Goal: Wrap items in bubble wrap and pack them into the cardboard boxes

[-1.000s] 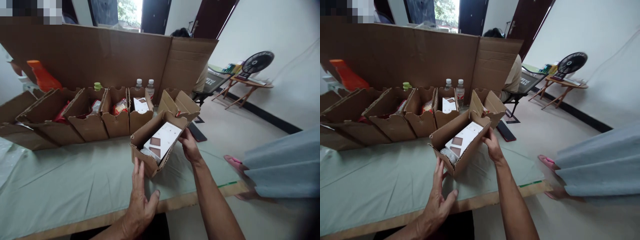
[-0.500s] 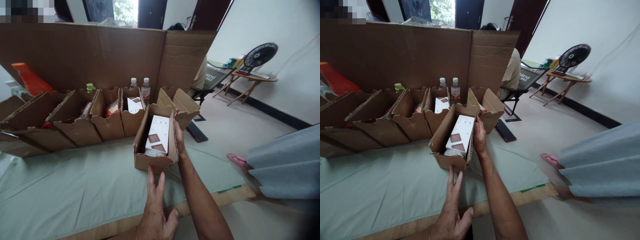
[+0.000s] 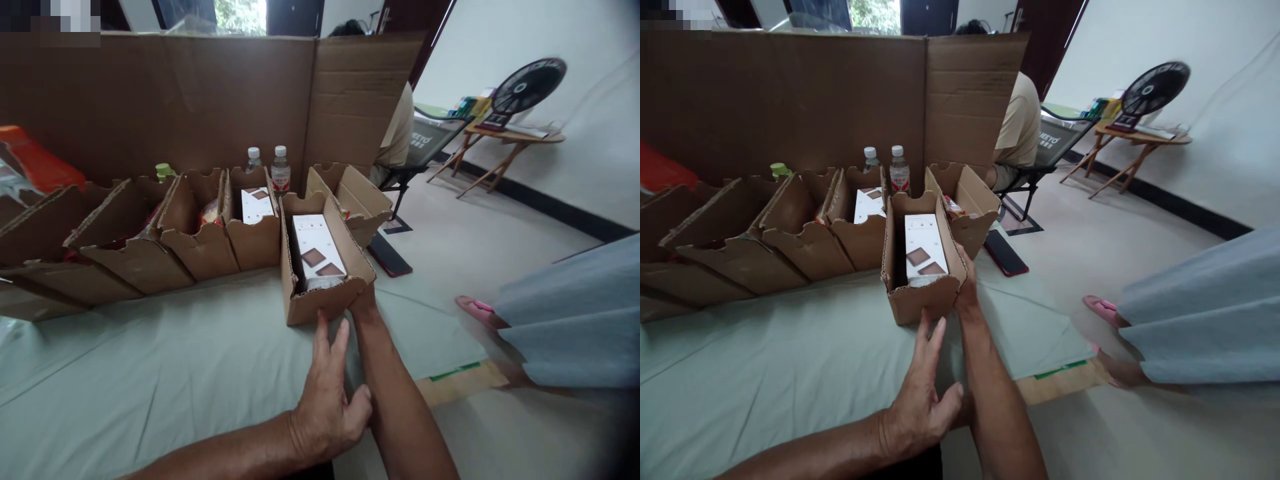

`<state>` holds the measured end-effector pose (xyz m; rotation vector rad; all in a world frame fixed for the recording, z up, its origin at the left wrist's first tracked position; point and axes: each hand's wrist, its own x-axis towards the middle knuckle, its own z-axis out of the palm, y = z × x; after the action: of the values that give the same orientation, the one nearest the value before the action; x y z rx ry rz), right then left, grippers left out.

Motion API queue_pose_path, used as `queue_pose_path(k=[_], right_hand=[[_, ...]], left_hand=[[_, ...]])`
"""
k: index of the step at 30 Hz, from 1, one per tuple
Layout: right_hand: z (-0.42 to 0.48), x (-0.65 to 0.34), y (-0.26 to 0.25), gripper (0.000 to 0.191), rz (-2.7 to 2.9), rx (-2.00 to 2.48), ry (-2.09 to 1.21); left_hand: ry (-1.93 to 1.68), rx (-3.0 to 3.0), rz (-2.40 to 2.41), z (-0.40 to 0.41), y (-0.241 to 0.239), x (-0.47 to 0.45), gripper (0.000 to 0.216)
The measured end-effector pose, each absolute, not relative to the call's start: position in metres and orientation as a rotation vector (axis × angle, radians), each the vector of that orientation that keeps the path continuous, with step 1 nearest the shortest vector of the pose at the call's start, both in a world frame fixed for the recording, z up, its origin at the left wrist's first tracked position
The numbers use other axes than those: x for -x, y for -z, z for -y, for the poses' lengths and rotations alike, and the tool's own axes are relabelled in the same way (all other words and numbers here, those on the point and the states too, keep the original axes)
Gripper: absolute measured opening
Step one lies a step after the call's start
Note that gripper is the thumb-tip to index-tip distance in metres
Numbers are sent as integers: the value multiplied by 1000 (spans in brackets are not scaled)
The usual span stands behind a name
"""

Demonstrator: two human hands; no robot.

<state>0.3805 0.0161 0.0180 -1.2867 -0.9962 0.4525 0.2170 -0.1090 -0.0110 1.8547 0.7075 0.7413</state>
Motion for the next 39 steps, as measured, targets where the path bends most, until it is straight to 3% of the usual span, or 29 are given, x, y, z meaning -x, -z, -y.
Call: queue_pose_path(k=[8,19,26,31,36,39], right_hand=[[-17,-388,-8,56,575,1221,-429],[-16,-390,-5,48,571,1261,-371],[-9,-354,-43,33,925,1254,-326],[-56,-302,-94,53,1637,1524,-285],[-92,-269,-114,20,1730,1814,-184],[-55,-263,-113,19,1741,1796,-161]], left_hand=[[-780,-1956,-795,36,-1,-240,87],[-727,-2187,-848,-39,1,-260,80],[-615,-2173,-764,-12,3,-216,70],[-676,-2050,-838,40,28,-134,49],[-810,-1894,-1004,74,41,-63,36],[-928,-1851,-1092,78,41,-33,31]])
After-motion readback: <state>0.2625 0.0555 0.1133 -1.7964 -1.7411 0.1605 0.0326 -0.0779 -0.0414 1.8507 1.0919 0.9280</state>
